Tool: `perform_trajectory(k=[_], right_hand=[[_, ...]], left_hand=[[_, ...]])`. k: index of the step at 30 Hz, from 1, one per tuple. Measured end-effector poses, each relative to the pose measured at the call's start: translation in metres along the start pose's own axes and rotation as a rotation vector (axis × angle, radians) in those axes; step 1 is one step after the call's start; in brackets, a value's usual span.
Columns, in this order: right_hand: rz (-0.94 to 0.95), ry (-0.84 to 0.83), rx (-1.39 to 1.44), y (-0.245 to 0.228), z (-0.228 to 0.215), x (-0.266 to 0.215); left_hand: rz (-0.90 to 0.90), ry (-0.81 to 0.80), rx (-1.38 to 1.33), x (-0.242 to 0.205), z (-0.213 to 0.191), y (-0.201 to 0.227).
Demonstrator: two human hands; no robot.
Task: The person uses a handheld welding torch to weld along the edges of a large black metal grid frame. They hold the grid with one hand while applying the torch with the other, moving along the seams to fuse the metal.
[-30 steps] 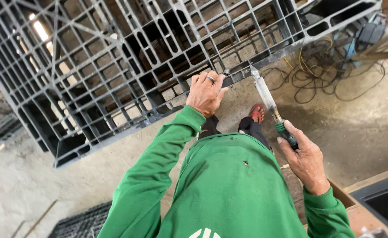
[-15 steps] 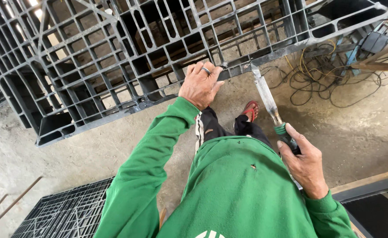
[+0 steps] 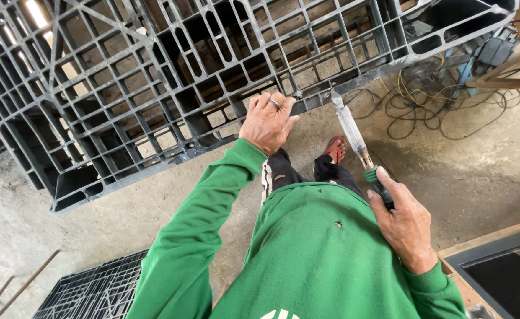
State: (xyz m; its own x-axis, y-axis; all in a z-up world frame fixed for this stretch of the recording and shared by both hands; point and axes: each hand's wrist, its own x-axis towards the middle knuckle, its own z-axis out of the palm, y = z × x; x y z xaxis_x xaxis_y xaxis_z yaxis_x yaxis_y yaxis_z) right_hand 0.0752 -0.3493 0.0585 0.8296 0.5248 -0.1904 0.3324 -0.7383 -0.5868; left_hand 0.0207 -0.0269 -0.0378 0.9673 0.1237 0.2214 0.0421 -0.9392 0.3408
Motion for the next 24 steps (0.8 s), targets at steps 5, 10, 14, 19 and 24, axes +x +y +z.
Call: perform_trajectory(k=[5, 10, 14, 19, 24], right_hand=[[-0.034, 0.028, 0.022, -0.007, -0.002, 0.001], [0.057, -0.021, 0.042, -0.005, 0.003, -0.001], [-0.037, -0.019, 0.041, 0.001, 0.003, -0.001], [-0.053, -0.023, 0.007, 0.006, 0.0, -0.001], [-0.014, -0.039, -0.021, 0.003, -0.003, 0.0]], left_hand=[[0.006, 0.004, -0.027, 0.0, -0.004, -0.001], [0.004, 0.029, -0.02, -0.003, -0.004, -0.003], [0.014, 0.018, -0.028, -0.007, -0.003, -0.004], [0.02, 0.027, -0.006, -0.009, 0.002, -0.004], [0.007, -0.005, 0.02, -0.01, 0.005, -0.005]])
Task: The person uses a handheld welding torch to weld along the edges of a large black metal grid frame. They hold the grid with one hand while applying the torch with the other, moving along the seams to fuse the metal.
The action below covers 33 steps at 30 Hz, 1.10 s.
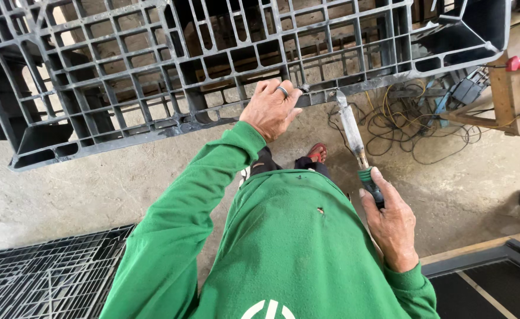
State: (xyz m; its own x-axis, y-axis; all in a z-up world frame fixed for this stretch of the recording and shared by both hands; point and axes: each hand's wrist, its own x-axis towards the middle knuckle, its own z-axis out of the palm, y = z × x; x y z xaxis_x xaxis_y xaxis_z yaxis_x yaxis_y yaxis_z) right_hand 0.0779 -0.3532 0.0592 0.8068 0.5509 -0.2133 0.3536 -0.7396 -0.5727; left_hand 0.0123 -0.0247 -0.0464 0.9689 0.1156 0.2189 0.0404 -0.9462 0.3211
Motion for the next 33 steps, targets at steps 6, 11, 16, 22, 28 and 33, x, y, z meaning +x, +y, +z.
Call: perform_trajectory(k=[6, 11, 16, 22, 28, 33], right_hand=[[-0.014, 0.017, 0.015, -0.006, 0.0, 0.001], [0.046, 0.004, 0.013, -0.011, 0.0, 0.001], [-0.013, 0.011, 0.075, -0.005, 0.004, 0.001], [0.047, 0.031, 0.257, 0.005, 0.012, -0.008], [0.084, 0.025, 0.22, 0.007, 0.012, -0.012], [0.055, 0.025, 0.195, 0.002, 0.011, -0.01]], left_hand=[[0.014, 0.021, 0.008, 0.0, 0.002, -0.001], [0.006, 0.001, 0.007, 0.002, -0.002, -0.001], [0.01, 0.027, -0.034, 0.003, -0.005, -0.001], [0.015, 0.038, -0.045, 0.004, -0.005, -0.001], [0.018, 0.016, -0.051, 0.004, -0.001, -0.003], [0.031, 0.03, -0.027, 0.004, 0.0, -0.003]])
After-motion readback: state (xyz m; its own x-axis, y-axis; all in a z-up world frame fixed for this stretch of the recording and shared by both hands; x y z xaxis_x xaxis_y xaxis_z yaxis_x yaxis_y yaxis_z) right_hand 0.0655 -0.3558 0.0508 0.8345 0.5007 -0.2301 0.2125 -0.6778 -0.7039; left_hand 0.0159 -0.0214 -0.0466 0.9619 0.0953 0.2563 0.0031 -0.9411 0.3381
